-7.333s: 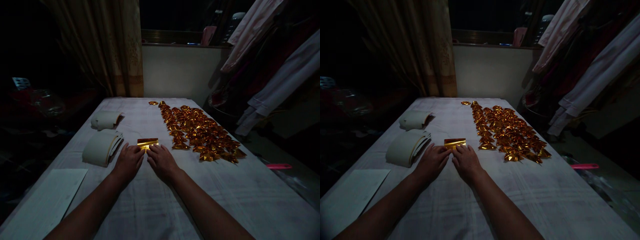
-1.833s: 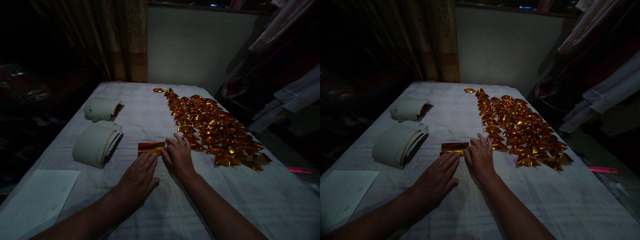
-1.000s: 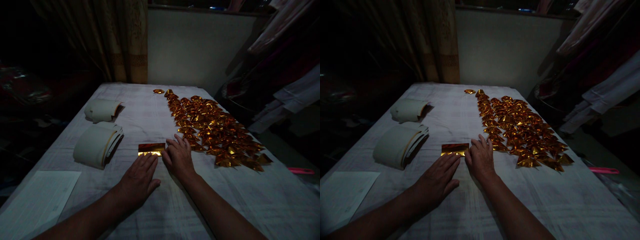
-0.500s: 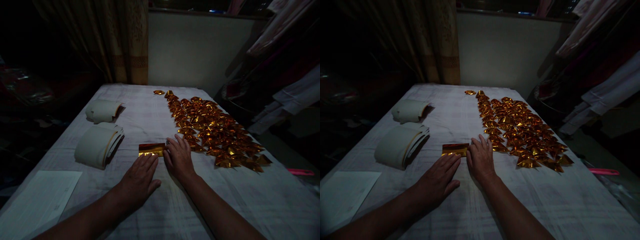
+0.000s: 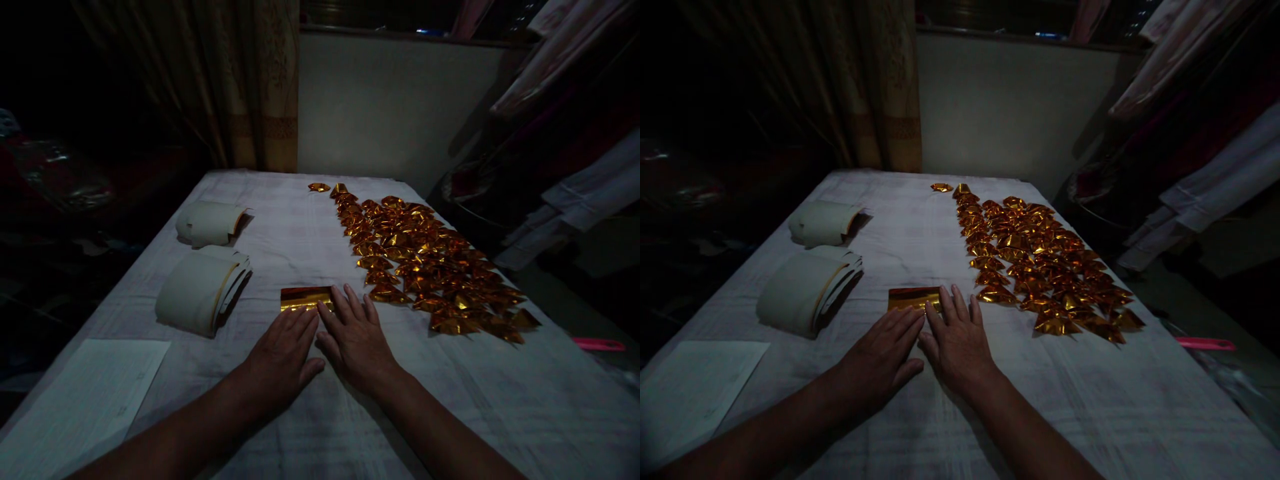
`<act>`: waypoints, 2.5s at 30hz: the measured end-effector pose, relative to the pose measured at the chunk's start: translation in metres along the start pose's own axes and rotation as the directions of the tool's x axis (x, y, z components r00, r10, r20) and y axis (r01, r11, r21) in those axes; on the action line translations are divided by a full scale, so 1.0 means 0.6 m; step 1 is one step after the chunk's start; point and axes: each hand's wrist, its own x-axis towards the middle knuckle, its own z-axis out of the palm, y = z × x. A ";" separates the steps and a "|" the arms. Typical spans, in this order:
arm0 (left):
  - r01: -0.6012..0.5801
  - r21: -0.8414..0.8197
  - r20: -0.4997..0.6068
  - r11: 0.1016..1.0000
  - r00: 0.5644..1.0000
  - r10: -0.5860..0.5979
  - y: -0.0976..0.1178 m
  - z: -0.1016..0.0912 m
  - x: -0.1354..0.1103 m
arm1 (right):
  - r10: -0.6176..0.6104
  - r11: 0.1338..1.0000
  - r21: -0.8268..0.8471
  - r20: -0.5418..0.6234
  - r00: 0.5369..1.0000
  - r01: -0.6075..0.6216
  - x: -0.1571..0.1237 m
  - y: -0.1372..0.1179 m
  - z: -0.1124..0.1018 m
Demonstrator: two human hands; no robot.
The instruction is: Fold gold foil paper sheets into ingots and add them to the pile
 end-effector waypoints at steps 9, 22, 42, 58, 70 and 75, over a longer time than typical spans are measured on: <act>0.002 -0.049 0.017 0.999 1.000 -0.001 -0.005 -0.012 0.015 | 0.095 0.993 -0.073 -0.036 0.995 -0.097 -0.017 0.009 0.003; 0.045 -0.066 0.005 0.997 0.999 -0.045 -0.010 -0.019 0.021 | 0.105 0.991 -0.078 0.002 0.994 -0.105 -0.013 0.006 -0.003; 0.030 0.082 -0.015 0.996 0.999 -0.029 -0.060 -0.040 -0.035 | -0.045 0.999 0.029 -0.034 0.998 0.046 -0.005 -0.019 -0.014; 0.045 0.185 -0.122 0.982 0.992 -0.023 0.005 -0.006 -0.041 | -0.015 0.976 0.209 0.313 0.950 -0.054 0.012 -0.058 -0.019; 0.102 0.218 -0.120 0.971 0.990 -0.077 -0.008 -0.014 -0.044 | 0.009 0.982 0.178 0.293 0.956 -0.064 0.006 -0.059 -0.016; 0.133 0.235 -0.057 0.963 0.991 -0.123 -0.011 -0.020 -0.042 | 0.032 0.983 0.162 0.288 0.957 -0.081 0.000 -0.054 -0.023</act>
